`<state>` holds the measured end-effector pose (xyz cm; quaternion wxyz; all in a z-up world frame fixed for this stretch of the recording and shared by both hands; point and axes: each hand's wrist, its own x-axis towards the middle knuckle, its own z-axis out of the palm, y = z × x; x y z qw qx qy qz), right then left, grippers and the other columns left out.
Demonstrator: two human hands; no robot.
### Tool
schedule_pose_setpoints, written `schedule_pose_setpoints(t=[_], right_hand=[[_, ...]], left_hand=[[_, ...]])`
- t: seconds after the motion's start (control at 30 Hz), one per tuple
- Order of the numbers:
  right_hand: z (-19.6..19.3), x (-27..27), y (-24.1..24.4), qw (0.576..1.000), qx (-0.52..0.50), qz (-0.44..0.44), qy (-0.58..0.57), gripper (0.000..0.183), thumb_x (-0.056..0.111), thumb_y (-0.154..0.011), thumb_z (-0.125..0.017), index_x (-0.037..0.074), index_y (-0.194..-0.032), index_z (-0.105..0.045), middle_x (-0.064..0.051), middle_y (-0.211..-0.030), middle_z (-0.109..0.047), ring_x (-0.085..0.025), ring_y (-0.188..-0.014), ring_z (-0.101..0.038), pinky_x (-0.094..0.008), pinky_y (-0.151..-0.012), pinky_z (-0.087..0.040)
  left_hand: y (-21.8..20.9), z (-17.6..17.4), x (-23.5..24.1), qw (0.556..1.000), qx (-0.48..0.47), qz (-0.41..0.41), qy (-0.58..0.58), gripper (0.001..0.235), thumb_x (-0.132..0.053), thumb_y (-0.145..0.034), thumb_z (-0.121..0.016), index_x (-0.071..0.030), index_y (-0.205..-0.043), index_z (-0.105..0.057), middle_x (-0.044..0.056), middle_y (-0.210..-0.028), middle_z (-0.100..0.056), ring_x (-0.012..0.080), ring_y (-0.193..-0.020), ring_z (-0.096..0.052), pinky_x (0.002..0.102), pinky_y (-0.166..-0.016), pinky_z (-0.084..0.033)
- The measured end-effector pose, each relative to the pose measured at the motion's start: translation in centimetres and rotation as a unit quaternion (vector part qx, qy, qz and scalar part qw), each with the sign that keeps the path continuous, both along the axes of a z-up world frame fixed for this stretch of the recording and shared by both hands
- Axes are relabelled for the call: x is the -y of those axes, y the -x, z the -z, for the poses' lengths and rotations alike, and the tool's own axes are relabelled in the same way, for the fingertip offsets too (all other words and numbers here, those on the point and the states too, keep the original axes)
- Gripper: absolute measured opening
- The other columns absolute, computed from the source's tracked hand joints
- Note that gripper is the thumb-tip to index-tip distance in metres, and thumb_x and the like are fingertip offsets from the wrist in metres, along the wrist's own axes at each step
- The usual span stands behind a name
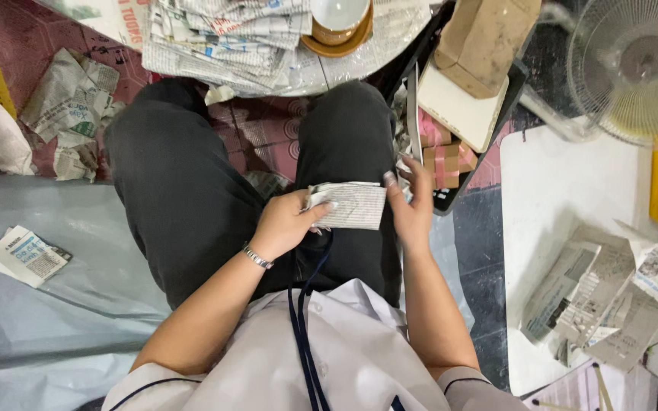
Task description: The person sits on the floor and wraps small ceramic bowls and cups with newspaper. They fold the paper around each item and place the wrapped pieces onto a pile on the table.
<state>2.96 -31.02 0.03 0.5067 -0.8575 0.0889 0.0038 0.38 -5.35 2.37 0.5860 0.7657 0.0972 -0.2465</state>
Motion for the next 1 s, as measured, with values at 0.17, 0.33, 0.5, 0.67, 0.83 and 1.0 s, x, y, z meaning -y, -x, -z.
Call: schedule_pose_setpoints(t=[0.17,0.33,0.5,0.67,0.83,1.0], right_hand=[[-3.5,-2.3,-4.8,0.981,0.175,-0.047,0.068,0.036,0.009,-0.098,-0.071,0.007,-0.132,-0.060,-0.008,-0.131,-0.064,-0.026,-0.118,-0.065,-0.040,-0.107,-0.049],[-7.3,-9.5,-11.5,0.926,0.292,-0.167,0.174,0.035,0.007,-0.096,-0.073,0.009,-0.129,-0.062,-0.012,-0.127,-0.069,-0.032,-0.119,-0.062,-0.043,-0.107,-0.042],[-7.8,-17.6,-19.5,0.896,0.317,-0.215,0.226,0.048,0.014,-0.088,-0.076,0.014,-0.135,-0.065,-0.003,-0.133,-0.068,-0.028,-0.118,-0.058,-0.044,-0.101,-0.035],[-5.7,-21.8,-23.0,0.879,0.330,-0.214,0.271,0.042,0.023,-0.086,-0.081,0.016,-0.126,-0.069,0.000,-0.129,-0.066,-0.027,-0.111,-0.055,-0.045,-0.095,-0.033],[-3.6,-21.7,-23.6,0.902,0.289,-0.225,0.229,0.022,0.015,-0.082,-0.082,0.017,-0.104,-0.076,0.004,-0.112,-0.071,-0.024,-0.102,-0.057,-0.042,-0.091,-0.034],[-3.4,-21.4,-22.9,0.921,0.340,-0.144,0.122,0.021,0.006,-0.082,-0.082,0.008,-0.100,-0.073,-0.004,-0.104,-0.073,-0.026,-0.097,-0.064,-0.039,-0.091,-0.044]], left_hand=[[-2.4,-0.1,-4.6,0.987,0.109,-0.095,0.069,0.029,-0.027,-0.096,-0.073,-0.004,-0.114,-0.075,0.002,-0.091,-0.078,0.0063,-0.080,-0.067,0.026,-0.071,-0.056],[-6.9,-0.8,-9.7,0.918,0.231,-0.236,0.221,0.032,-0.020,-0.107,-0.066,-0.001,-0.133,-0.064,0.003,-0.122,-0.070,0.0083,-0.106,-0.065,0.025,-0.091,-0.054],[-15.6,-1.6,-13.7,0.834,0.290,-0.394,0.257,0.026,-0.014,-0.107,-0.064,-0.002,-0.129,-0.064,0.001,-0.111,-0.068,0.0073,-0.088,-0.065,0.028,-0.073,-0.062],[-20.1,-1.2,-15.2,0.859,0.301,-0.413,0.016,0.024,-0.013,-0.105,-0.072,0.002,-0.123,-0.071,0.003,-0.101,-0.073,0.0055,-0.079,-0.060,0.027,-0.069,-0.052],[-21.4,-1.4,-16.1,0.904,0.246,-0.342,0.065,0.027,-0.014,-0.098,-0.073,0.002,-0.118,-0.070,0.003,-0.100,-0.075,0.0048,-0.073,-0.069,0.025,-0.060,-0.058],[-23.2,-2.9,-16.3,0.921,0.223,-0.317,0.019,0.024,-0.016,-0.096,-0.074,0.001,-0.112,-0.071,0.003,-0.094,-0.077,0.0073,-0.064,-0.069,0.025,-0.056,-0.054]])
